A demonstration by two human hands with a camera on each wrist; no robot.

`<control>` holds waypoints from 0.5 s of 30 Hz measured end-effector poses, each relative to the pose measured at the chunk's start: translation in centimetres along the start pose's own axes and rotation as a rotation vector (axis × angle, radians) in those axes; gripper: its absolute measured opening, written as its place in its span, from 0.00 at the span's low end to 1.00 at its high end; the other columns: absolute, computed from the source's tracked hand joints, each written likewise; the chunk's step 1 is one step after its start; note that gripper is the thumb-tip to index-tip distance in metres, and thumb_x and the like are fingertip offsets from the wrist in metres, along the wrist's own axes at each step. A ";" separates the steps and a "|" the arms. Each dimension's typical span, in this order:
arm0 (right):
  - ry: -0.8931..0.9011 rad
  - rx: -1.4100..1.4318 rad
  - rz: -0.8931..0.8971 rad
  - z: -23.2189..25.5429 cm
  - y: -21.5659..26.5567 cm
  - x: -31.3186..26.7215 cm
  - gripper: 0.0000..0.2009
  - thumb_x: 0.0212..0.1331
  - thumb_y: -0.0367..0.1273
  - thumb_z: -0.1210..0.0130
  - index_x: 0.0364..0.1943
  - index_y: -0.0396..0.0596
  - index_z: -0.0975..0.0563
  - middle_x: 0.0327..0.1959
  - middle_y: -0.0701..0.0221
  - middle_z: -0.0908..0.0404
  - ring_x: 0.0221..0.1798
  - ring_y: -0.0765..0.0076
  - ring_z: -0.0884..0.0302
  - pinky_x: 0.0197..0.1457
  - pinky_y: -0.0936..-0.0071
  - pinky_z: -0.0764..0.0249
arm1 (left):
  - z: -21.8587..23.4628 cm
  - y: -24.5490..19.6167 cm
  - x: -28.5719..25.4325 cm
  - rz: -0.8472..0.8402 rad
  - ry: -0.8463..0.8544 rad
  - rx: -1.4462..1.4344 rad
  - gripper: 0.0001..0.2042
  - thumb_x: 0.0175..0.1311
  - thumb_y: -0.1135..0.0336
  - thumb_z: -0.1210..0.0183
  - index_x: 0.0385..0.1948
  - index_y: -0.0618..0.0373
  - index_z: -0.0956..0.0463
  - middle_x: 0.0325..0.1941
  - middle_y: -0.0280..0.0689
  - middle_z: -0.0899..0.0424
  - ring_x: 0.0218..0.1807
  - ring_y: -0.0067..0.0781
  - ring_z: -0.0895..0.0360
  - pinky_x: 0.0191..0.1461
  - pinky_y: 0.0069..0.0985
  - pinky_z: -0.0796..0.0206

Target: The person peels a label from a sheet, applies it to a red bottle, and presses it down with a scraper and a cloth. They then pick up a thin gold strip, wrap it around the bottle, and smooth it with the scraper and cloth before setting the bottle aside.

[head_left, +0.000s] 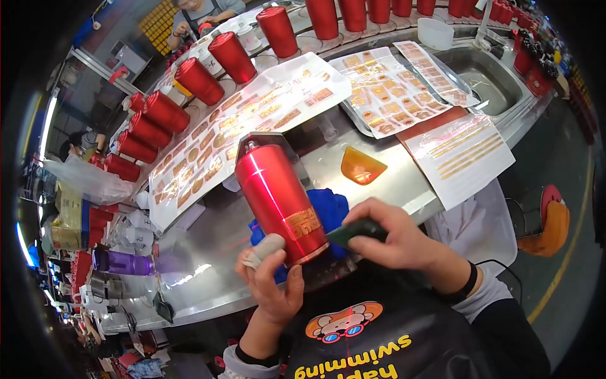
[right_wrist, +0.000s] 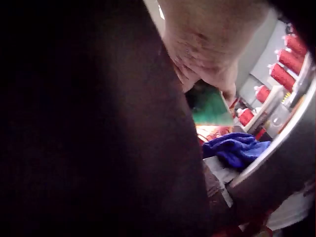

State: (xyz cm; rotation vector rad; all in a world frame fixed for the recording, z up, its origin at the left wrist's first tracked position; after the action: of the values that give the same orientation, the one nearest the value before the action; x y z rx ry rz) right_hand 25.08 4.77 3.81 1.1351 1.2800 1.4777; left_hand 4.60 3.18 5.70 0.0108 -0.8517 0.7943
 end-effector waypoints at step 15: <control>0.069 -0.750 0.771 -4.7 5.4 -0.4 0.08 0.44 0.31 0.35 0.30 0.52 0.20 0.36 0.78 0.22 0.37 0.71 0.27 0.46 0.68 0.35 | -1.5 1.3 -0.2 0.091 -0.029 -0.041 0.34 0.50 0.69 0.35 0.63 0.64 0.35 0.67 0.56 0.33 0.67 0.58 0.35 0.73 0.55 0.53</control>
State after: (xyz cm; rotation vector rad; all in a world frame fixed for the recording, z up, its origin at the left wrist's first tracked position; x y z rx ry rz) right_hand 20.38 2.78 8.82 1.0811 0.2011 2.2942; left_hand 4.66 4.45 4.14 -0.0535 -0.9010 0.8633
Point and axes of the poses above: each hand's wrist, its own x-axis towards the middle knuckle, its own z-axis out of the back of the hand, y = z × x, the point moved 8 cm from there along x, towards the middle knuckle
